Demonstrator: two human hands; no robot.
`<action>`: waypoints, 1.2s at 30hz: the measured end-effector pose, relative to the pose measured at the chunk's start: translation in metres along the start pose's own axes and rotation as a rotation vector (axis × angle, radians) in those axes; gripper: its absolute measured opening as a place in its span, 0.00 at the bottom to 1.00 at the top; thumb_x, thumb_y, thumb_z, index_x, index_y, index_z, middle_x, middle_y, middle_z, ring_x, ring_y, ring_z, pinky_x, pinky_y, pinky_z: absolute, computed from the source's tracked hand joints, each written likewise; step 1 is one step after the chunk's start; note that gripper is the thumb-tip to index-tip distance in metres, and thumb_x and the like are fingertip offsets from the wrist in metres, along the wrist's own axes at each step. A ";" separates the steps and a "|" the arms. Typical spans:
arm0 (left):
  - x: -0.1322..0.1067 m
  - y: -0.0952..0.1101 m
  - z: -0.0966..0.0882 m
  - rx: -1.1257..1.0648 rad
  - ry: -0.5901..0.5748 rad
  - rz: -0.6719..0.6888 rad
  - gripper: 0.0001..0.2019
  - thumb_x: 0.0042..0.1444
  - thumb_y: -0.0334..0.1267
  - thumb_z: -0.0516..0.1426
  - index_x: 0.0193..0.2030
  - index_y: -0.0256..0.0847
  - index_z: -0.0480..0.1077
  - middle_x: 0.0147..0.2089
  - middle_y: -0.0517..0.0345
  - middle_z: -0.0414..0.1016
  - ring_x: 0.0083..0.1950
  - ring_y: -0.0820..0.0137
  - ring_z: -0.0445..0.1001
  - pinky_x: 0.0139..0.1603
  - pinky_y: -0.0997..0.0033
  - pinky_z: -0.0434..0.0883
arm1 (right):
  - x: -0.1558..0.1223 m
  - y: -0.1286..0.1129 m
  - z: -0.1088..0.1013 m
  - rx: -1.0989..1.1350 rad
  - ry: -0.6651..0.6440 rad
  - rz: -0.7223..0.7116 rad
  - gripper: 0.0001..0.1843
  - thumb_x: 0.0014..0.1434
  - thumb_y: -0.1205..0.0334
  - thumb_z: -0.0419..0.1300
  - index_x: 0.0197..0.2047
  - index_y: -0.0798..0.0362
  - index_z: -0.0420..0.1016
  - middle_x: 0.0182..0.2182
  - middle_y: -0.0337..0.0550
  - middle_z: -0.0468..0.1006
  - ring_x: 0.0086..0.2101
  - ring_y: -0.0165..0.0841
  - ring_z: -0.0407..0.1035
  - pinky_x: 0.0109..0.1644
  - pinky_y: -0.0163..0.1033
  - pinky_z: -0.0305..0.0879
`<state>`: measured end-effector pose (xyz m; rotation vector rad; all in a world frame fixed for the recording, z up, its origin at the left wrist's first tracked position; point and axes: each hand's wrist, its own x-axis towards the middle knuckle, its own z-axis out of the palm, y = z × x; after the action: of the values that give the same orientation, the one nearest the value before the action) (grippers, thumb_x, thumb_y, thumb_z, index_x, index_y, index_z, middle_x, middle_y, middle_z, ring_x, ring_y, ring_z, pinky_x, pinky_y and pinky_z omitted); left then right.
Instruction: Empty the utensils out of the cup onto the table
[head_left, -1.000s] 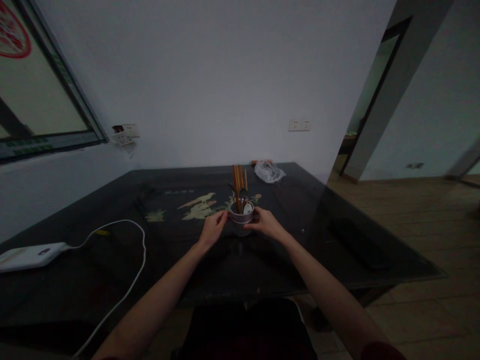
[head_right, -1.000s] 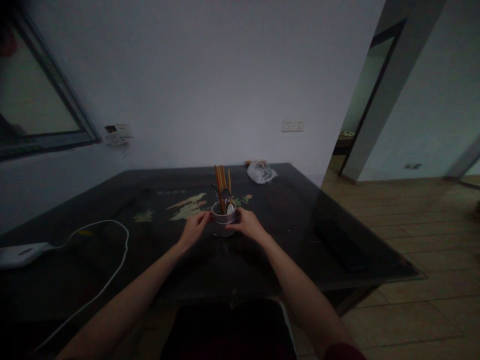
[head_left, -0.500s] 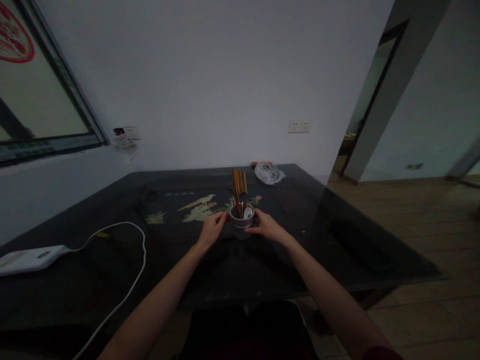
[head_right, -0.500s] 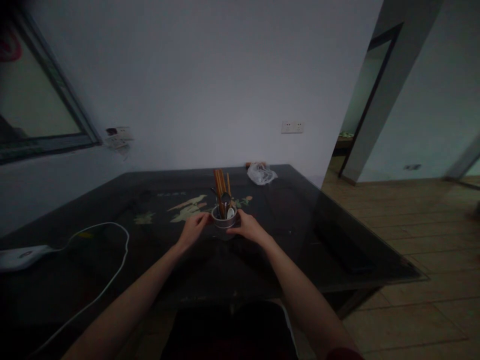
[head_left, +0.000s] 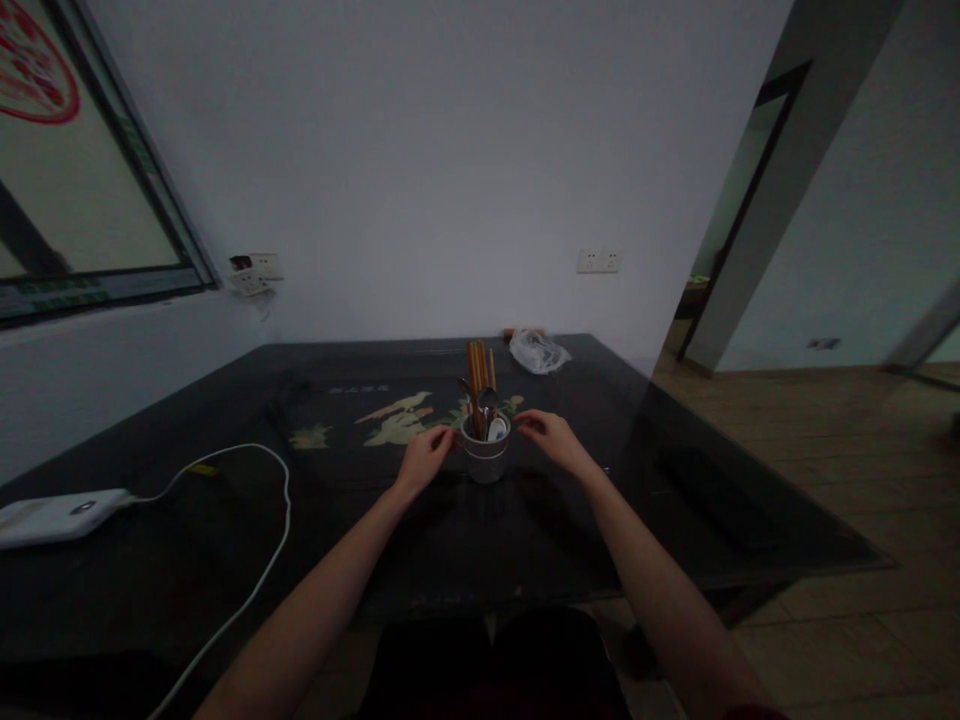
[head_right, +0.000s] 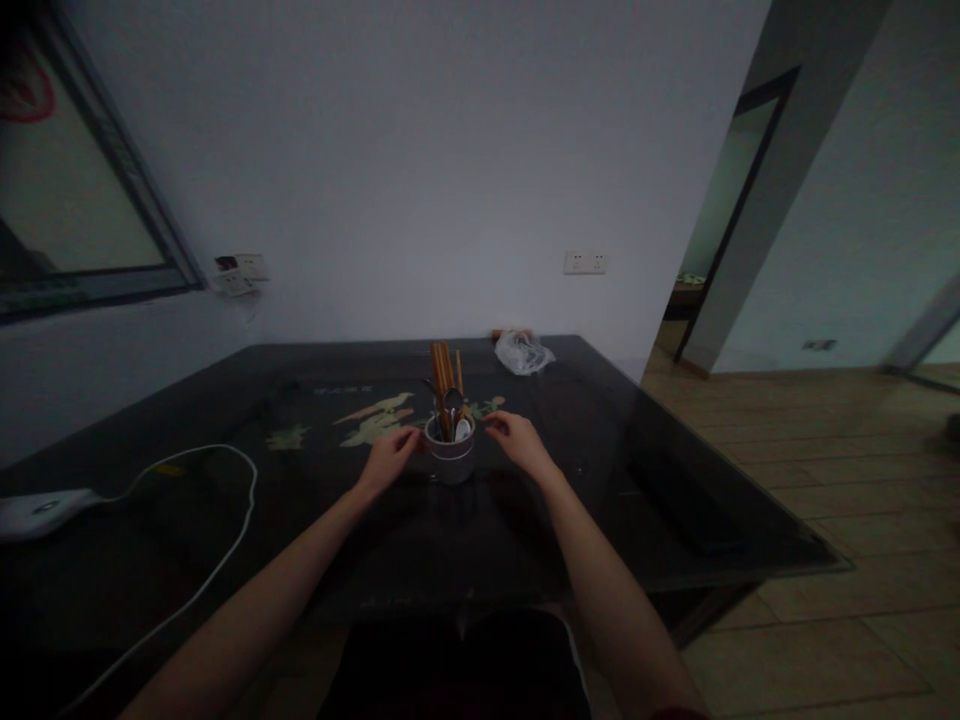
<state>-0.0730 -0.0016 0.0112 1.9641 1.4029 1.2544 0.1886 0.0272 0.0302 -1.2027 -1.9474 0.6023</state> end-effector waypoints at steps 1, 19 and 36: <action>0.000 0.000 0.001 0.014 -0.003 0.001 0.16 0.58 0.47 0.50 0.32 0.40 0.74 0.30 0.56 0.78 0.34 0.66 0.75 0.37 0.70 0.69 | 0.001 -0.002 -0.002 -0.005 0.054 0.000 0.10 0.57 0.62 0.56 0.40 0.53 0.76 0.29 0.41 0.77 0.29 0.31 0.71 0.37 0.36 0.66; -0.005 0.000 0.012 0.000 -0.049 0.060 0.14 0.60 0.43 0.49 0.41 0.40 0.73 0.40 0.55 0.79 0.41 0.67 0.76 0.43 0.70 0.70 | 0.010 -0.127 -0.002 -0.860 -0.102 -0.008 0.12 0.61 0.59 0.53 0.40 0.54 0.76 0.41 0.50 0.76 0.43 0.39 0.70 0.41 0.39 0.65; -0.005 0.000 0.014 -0.041 -0.064 0.052 0.12 0.58 0.39 0.51 0.45 0.40 0.72 0.43 0.53 0.78 0.43 0.66 0.76 0.46 0.69 0.71 | 0.006 -0.133 0.008 -0.938 -0.081 -0.034 0.13 0.59 0.71 0.49 0.41 0.56 0.74 0.41 0.53 0.77 0.43 0.41 0.72 0.42 0.42 0.66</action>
<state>-0.0618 -0.0042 0.0015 2.0065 1.2928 1.2226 0.1092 -0.0263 0.1228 -1.6819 -2.3898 -0.3608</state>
